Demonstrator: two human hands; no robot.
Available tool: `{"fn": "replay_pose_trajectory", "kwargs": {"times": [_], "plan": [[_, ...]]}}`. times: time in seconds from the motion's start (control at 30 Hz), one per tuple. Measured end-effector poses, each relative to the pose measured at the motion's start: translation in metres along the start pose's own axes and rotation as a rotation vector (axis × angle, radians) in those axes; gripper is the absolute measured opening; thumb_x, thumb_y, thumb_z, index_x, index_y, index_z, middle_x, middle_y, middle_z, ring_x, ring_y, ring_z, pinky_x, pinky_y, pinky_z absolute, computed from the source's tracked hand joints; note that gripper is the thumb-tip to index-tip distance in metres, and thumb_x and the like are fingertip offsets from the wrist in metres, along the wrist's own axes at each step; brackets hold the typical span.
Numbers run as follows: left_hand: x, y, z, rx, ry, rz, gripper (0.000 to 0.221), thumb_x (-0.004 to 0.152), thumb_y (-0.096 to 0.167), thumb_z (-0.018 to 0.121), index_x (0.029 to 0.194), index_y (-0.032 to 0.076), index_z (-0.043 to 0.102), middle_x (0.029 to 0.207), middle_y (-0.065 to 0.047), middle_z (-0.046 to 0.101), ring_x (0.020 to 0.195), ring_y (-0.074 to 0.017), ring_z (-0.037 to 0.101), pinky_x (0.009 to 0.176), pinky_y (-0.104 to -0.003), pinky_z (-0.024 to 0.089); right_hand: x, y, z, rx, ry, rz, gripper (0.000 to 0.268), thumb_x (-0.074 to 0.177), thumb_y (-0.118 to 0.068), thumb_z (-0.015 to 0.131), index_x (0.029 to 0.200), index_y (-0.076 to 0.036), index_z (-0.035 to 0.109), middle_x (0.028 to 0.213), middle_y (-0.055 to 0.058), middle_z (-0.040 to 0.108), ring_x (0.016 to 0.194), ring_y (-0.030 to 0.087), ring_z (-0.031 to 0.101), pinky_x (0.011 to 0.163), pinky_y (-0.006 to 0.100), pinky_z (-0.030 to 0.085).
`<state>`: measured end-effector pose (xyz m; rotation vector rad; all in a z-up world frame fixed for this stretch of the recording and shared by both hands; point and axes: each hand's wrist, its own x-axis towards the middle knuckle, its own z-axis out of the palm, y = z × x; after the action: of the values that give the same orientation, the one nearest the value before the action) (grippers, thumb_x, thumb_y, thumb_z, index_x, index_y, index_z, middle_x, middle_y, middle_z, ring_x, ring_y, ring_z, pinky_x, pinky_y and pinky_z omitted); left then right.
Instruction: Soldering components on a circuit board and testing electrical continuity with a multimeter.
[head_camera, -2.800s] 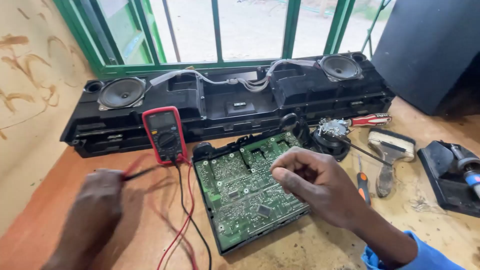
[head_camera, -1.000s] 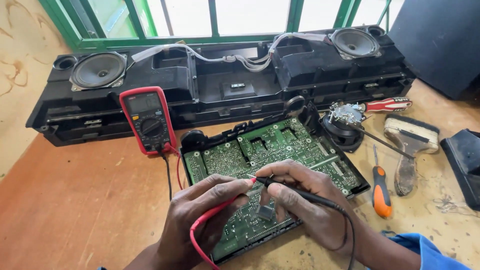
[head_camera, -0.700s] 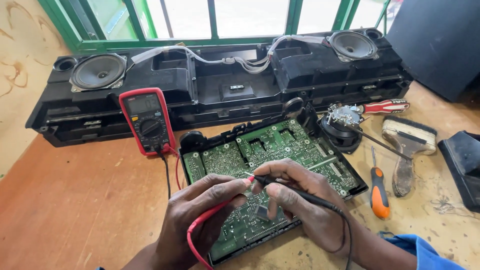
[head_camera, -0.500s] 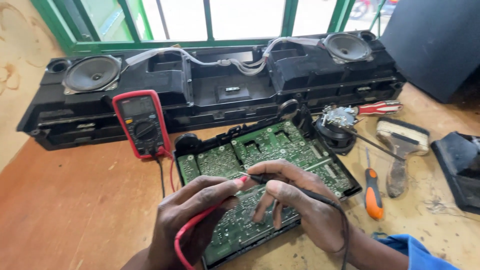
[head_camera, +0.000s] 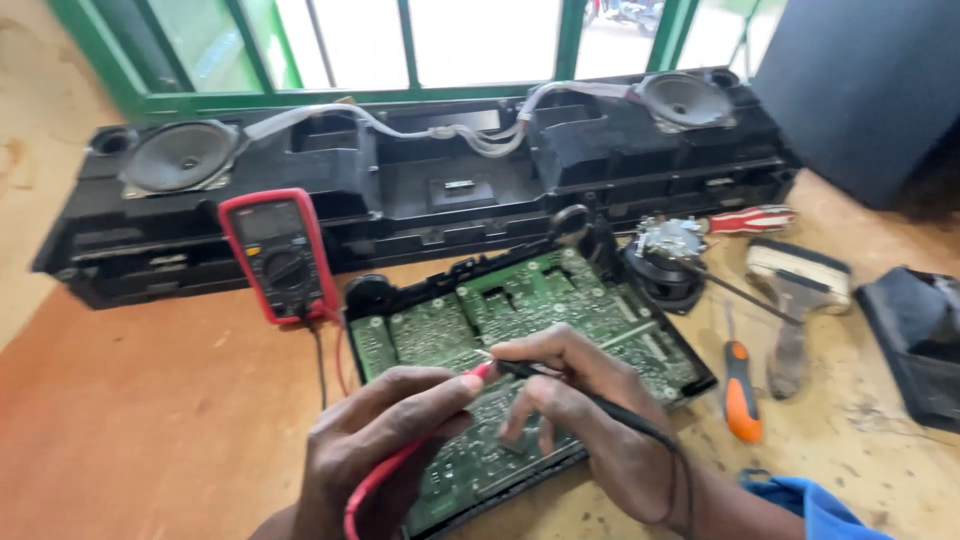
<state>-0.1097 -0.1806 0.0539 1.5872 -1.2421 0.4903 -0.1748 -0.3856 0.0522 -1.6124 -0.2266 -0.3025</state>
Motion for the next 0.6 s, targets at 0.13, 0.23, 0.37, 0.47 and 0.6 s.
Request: {"fn": "replay_pose_trajectory", "kwargs": {"times": [0.13, 0.23, 0.37, 0.47, 0.6], "plan": [[0.0, -0.002, -0.002, 0.041, -0.018, 0.052, 0.028, 0.094, 0.004, 0.069, 0.122, 0.007, 0.069, 0.104, -0.014, 0.073, 0.087, -0.0189, 0.079, 0.078, -0.024, 0.066, 0.0, -0.006, 0.002, -0.007, 0.037, 0.016, 0.05, 0.096, -0.037, 0.057, 0.125, 0.001, 0.069, 0.098, 0.014, 0.079, 0.07, 0.02, 0.078, 0.05, 0.027, 0.056], [-0.001, -0.001, -0.002, 0.008, -0.045, 0.028, 0.025, 0.097, 0.004, 0.06, 0.121, 0.005, 0.068, 0.107, -0.016, 0.073, 0.088, -0.0194, 0.079, 0.078, -0.023, 0.069, 0.002, -0.007, 0.002, 0.001, 0.018, 0.038, 0.042, 0.095, -0.028, 0.055, 0.122, 0.001, 0.07, 0.102, 0.014, 0.079, 0.067, 0.018, 0.076, 0.05, 0.026, 0.054], [0.0, -0.002, -0.004, 0.04, -0.036, 0.029, 0.026, 0.094, 0.007, 0.065, 0.12, 0.007, 0.07, 0.106, -0.013, 0.075, 0.088, -0.0176, 0.08, 0.078, -0.023, 0.064, 0.002, -0.007, 0.001, -0.055, -0.009, 0.048, 0.043, 0.096, -0.033, 0.056, 0.124, -0.003, 0.069, 0.102, 0.01, 0.079, 0.069, 0.015, 0.075, 0.052, 0.026, 0.053], [0.005, 0.008, -0.001, 0.093, -0.015, -0.03, 0.028, 0.088, 0.008, 0.071, 0.115, 0.01, 0.074, 0.104, -0.008, 0.078, 0.088, -0.0125, 0.081, 0.078, -0.02, 0.063, 0.0, -0.006, -0.001, -0.059, -0.011, 0.043, 0.042, 0.096, -0.033, 0.057, 0.125, -0.004, 0.069, 0.097, 0.009, 0.075, 0.072, 0.015, 0.072, 0.063, 0.028, 0.057], [-0.001, 0.002, 0.006, 0.189, 0.053, -0.084, 0.032, 0.081, 0.011, 0.078, 0.113, 0.013, 0.077, 0.097, -0.004, 0.079, 0.082, -0.0098, 0.08, 0.076, -0.019, 0.062, 0.0, -0.023, -0.005, -0.077, -0.113, 0.194, 0.059, 0.093, -0.053, 0.053, 0.135, -0.013, 0.062, 0.11, 0.007, 0.072, 0.081, 0.019, 0.071, 0.08, 0.04, 0.065]]}}
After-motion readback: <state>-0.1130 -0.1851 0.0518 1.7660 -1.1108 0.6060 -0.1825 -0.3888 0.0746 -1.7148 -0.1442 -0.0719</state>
